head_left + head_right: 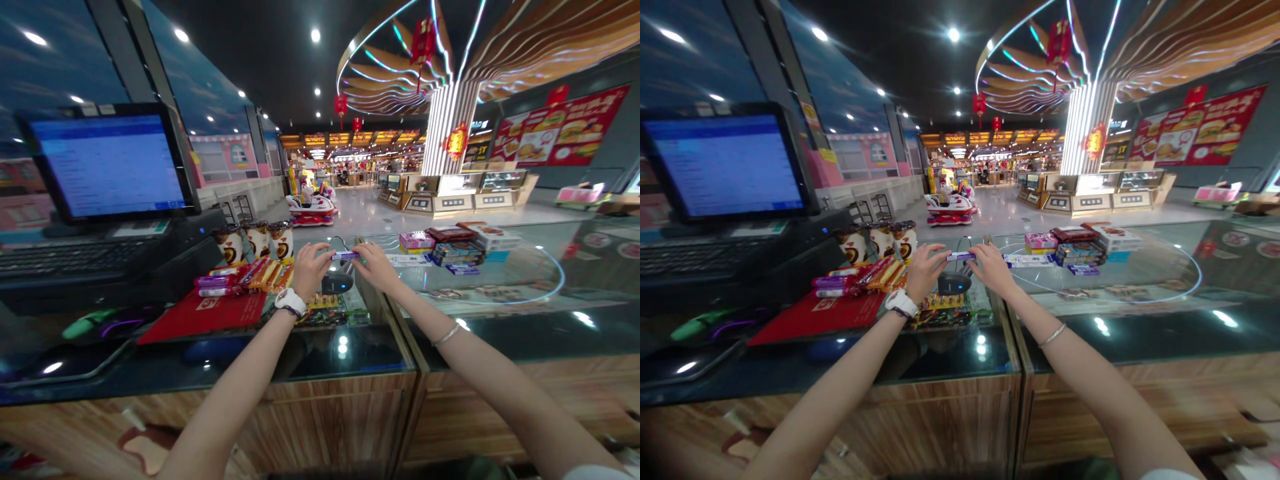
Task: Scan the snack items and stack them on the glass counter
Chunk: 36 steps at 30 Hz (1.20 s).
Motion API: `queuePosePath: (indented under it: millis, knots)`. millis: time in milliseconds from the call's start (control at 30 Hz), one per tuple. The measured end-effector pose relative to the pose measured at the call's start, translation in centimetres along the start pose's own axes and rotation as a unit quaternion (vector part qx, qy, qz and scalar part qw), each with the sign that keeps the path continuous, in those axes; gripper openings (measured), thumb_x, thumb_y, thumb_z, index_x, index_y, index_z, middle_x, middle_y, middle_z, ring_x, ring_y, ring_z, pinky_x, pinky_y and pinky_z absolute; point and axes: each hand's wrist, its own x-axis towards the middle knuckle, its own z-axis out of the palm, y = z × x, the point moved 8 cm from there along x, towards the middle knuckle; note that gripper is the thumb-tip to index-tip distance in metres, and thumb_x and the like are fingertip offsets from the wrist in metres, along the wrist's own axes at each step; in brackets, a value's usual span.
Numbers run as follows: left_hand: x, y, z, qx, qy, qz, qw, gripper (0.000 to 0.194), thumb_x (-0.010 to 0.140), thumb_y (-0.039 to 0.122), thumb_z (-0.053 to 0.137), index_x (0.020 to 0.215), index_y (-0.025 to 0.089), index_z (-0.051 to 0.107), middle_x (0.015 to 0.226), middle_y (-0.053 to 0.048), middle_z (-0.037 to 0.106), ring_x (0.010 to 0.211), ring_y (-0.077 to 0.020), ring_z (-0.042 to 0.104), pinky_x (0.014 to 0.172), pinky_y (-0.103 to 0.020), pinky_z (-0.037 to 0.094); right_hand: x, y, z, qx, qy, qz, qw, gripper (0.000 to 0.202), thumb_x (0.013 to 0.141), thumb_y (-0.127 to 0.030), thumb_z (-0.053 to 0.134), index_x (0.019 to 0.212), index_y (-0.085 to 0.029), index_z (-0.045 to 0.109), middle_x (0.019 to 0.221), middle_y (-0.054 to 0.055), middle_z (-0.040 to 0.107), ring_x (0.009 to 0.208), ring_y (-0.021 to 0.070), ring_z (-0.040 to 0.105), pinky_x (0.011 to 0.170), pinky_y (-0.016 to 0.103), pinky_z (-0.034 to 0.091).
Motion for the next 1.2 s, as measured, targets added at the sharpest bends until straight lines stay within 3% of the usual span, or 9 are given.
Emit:
queuePosePath:
  millis: [467,667,733,800,967,1067,1200]
  knots:
    - [-0.4,0.8,0.6,-0.019,0.007,0.007,1.000,0.014,0.095,0.023,0.058,0.105,0.024,0.069,0.111,-0.004,0.072,0.109,-0.0187,0.065,0.112,-0.042,0.043,-0.3,0.5,-0.5,-0.033,0.033,-0.002,0.999,0.018,0.096,-0.024,0.055,0.105,-0.028,0.070,0.101,0.004,0.070,0.098,0.0218,0.064,0.115,0.051,0.035]
    - [-0.3,-0.2,0.9,-0.013,-0.002,-0.016,1.000,0.014,0.095,0.022,0.057,0.103,0.024,0.068,0.105,-0.003,0.074,0.106,-0.0190,0.065,0.112,-0.042,0.041,-0.3,1.6,0.1,-0.019,0.020,0.029,0.999,0.037,0.088,-0.016,0.059,0.124,-0.024,0.061,0.123,0.010,0.066,0.117,0.0277,0.059,0.108,0.049,0.043]
    - [-0.2,-1.1,0.8,-0.007,0.004,-0.034,0.999,0.013,0.094,0.021,0.057,0.101,0.024,0.067,0.106,-0.003,0.074,0.106,-0.0197,0.065,0.112,-0.042,0.041,-0.5,2.5,1.0,-0.013,-0.013,0.051,0.999,0.044,0.082,-0.011,0.059,0.125,-0.022,0.059,0.126,0.012,0.065,0.120,0.0297,0.058,0.103,0.049,0.047]
    - [-0.2,-2.1,0.7,-0.003,0.007,-0.055,0.998,0.012,0.094,0.020,0.057,0.100,0.024,0.067,0.107,-0.004,0.073,0.107,-0.0206,0.064,0.112,-0.043,0.040,-0.8,3.0,2.6,0.002,-0.083,0.046,0.995,0.052,0.075,-0.006,0.059,0.126,-0.019,0.059,0.126,0.014,0.065,0.120,0.0302,0.059,0.103,0.049,0.047]
    - [-0.5,-3.8,0.8,-0.009,0.005,-0.084,0.996,0.011,0.092,0.017,0.059,0.097,0.023,0.066,0.106,-0.005,0.073,0.106,-0.0232,0.064,0.106,-0.042,0.044,-2.1,2.2,6.7,0.087,-0.252,-0.051,0.962,0.080,0.065,0.004,0.055,0.141,-0.019,0.051,0.145,0.014,0.054,0.137,0.0267,0.049,0.117,0.050,0.037]
    - [-0.7,-4.3,0.9,-0.010,0.005,-0.087,0.996,0.010,0.091,0.016,0.059,0.095,0.023,0.066,0.104,-0.005,0.072,0.103,-0.0239,0.063,0.103,-0.041,0.044,-2.4,2.1,7.8,0.112,-0.284,-0.066,0.950,0.081,0.066,0.006,0.053,0.143,-0.019,0.050,0.146,0.014,0.054,0.138,0.0260,0.048,0.119,0.050,0.035]
    - [-0.8,-4.8,1.1,-0.009,0.009,-0.093,0.996,0.010,0.091,0.016,0.060,0.095,0.022,0.066,0.104,-0.006,0.072,0.103,-0.0245,0.063,0.101,-0.041,0.044,-2.3,2.0,8.0,0.140,-0.282,-0.069,0.947,0.069,0.074,0.002,0.056,0.140,-0.017,0.054,0.142,0.016,0.056,0.135,0.0259,0.051,0.116,0.048,0.039]
